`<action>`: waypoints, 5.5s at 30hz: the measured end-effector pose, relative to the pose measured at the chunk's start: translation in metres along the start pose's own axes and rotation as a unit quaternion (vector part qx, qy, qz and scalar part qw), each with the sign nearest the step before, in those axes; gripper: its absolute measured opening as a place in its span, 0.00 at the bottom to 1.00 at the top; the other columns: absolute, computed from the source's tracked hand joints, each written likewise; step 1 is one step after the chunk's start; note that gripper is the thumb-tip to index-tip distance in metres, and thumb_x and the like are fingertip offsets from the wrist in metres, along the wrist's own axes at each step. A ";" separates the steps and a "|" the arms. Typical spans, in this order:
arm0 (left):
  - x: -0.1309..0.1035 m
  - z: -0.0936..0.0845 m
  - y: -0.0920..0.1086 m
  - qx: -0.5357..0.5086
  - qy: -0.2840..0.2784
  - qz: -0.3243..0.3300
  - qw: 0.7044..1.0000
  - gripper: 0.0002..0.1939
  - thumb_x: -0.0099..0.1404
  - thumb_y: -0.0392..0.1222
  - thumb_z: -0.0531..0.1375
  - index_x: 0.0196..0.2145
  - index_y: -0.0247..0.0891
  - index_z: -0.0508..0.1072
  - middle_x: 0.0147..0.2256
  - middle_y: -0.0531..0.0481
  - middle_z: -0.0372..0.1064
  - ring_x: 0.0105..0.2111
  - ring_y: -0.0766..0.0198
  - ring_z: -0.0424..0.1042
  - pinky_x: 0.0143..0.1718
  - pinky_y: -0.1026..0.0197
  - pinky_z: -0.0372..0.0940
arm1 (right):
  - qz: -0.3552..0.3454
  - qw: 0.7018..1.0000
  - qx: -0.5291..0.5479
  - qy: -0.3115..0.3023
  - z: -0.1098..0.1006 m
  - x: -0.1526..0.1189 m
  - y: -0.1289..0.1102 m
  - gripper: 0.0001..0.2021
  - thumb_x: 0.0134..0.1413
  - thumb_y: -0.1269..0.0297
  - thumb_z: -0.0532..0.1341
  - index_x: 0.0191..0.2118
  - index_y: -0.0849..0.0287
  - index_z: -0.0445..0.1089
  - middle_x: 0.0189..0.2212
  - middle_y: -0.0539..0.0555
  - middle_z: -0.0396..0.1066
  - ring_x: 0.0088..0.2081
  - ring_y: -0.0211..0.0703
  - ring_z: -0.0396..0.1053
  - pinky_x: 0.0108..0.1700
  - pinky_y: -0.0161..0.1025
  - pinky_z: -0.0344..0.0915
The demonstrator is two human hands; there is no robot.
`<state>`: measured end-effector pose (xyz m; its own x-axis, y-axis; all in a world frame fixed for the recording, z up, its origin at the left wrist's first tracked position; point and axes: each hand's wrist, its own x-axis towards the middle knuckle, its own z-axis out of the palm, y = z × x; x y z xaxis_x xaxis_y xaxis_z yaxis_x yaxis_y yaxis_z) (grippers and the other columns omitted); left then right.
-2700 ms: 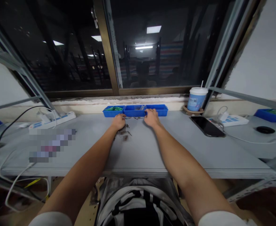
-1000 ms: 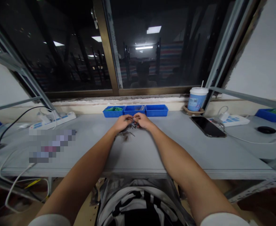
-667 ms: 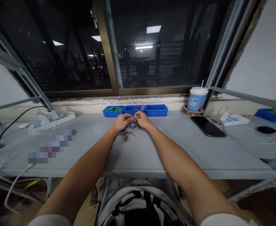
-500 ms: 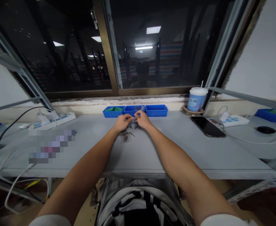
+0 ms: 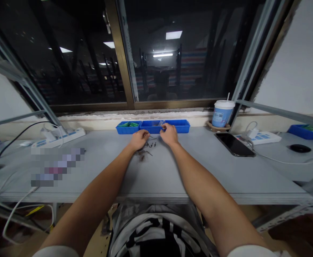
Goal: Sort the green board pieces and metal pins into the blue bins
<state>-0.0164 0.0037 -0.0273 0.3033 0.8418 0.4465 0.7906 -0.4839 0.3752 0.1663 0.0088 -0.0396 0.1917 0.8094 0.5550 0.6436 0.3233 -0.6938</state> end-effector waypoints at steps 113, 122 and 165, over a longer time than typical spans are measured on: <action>-0.001 0.005 -0.007 0.087 -0.080 0.000 0.993 0.18 0.63 0.35 0.49 0.47 0.36 0.72 0.50 0.41 0.69 0.50 0.58 0.67 0.54 0.57 0.59 | -0.168 0.930 -0.176 -0.277 0.016 -0.004 0.011 0.11 0.57 0.65 0.55 0.40 0.58 0.74 0.43 0.57 0.73 0.49 0.45 0.64 0.53 0.41 0.51; -0.001 0.004 -0.002 0.009 -0.037 0.066 0.997 0.17 0.63 0.35 0.52 0.49 0.35 0.70 0.49 0.43 0.70 0.49 0.60 0.68 0.54 0.59 0.59 | -0.146 0.961 -0.139 -0.192 0.011 -0.003 0.005 0.10 0.59 0.67 0.52 0.37 0.63 0.70 0.36 0.59 0.72 0.40 0.43 0.65 0.44 0.37 0.56; 0.001 0.001 -0.001 0.052 0.042 0.014 0.998 0.15 0.64 0.37 0.52 0.48 0.38 0.70 0.46 0.44 0.70 0.49 0.57 0.66 0.52 0.55 0.59 | 0.049 0.986 -0.156 0.020 -0.016 0.008 0.029 0.26 0.46 0.67 0.57 0.54 0.58 0.63 0.54 0.61 0.63 0.54 0.61 0.54 0.51 0.57 0.55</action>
<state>-0.0164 0.0052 -0.0277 0.2842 0.8037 0.5229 0.8346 -0.4758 0.2777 0.1984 0.0171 -0.0478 0.2890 0.8079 0.5136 0.8163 0.0723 -0.5731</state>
